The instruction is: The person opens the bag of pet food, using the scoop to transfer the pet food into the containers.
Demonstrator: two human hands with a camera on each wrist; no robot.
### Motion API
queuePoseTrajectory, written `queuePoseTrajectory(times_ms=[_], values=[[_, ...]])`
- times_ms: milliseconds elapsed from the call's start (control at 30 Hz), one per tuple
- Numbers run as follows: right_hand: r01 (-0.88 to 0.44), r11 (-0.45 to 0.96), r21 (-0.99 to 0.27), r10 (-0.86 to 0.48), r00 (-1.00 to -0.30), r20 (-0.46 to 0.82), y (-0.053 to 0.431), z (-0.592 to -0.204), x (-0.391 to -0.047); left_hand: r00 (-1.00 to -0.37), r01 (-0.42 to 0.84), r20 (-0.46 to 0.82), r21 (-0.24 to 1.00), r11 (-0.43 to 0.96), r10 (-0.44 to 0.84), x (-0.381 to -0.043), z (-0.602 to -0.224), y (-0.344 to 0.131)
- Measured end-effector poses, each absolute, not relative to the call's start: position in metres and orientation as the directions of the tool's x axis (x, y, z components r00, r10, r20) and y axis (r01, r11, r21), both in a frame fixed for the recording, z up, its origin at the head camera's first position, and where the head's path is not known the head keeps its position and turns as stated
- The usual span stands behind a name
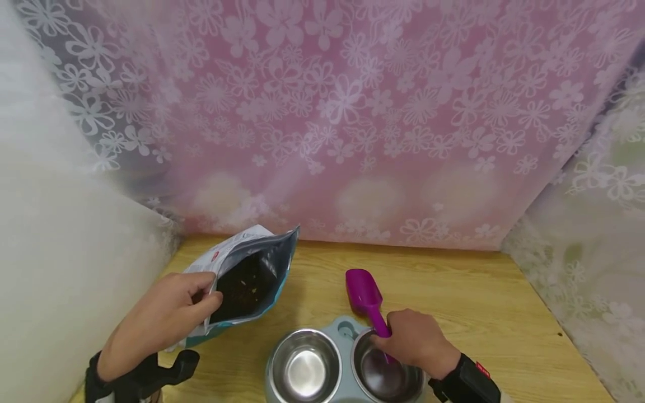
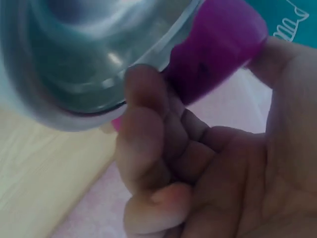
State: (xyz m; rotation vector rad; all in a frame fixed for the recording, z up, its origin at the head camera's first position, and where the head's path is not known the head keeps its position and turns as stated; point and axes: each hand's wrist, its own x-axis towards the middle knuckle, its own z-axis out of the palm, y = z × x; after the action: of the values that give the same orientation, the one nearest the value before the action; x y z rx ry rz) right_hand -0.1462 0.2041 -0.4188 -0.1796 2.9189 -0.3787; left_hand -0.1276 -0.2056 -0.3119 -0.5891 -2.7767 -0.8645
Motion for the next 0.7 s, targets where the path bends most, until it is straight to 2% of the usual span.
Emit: queuePoseTrajectory(times_ms=[100,333,467,600,700], values=[[-0.072,0.946,-0.317,-0.130,-0.978,-0.166,0.213,-0.419,-0.149,-0.908,0.418,0.271,0.521,0.744,0.321,-0.129,-0.313,-0.206],[-0.072,0.881,-0.467,-0.095,-0.995,-0.026,0.235,-0.407,-0.157,-0.909,0.415,0.273,0.529,0.740,0.314,-0.128,-0.311,-0.208],[-0.024,0.818,-0.574,-0.003,-0.999,0.037,0.236,-0.397,-0.159,-0.908,0.417,0.276,0.527,0.741,0.315,-0.128,-0.310,-0.208],[-0.041,0.721,-0.691,0.123,-0.975,0.185,0.227,-0.384,-0.158,-0.899,0.436,0.295,0.520,0.735,0.325,-0.129,-0.311,-0.206],[-0.172,0.596,-0.784,0.220,-0.904,0.366,0.216,-0.373,-0.157,-0.896,0.441,0.294,0.517,0.733,0.332,-0.129,-0.313,-0.205]])
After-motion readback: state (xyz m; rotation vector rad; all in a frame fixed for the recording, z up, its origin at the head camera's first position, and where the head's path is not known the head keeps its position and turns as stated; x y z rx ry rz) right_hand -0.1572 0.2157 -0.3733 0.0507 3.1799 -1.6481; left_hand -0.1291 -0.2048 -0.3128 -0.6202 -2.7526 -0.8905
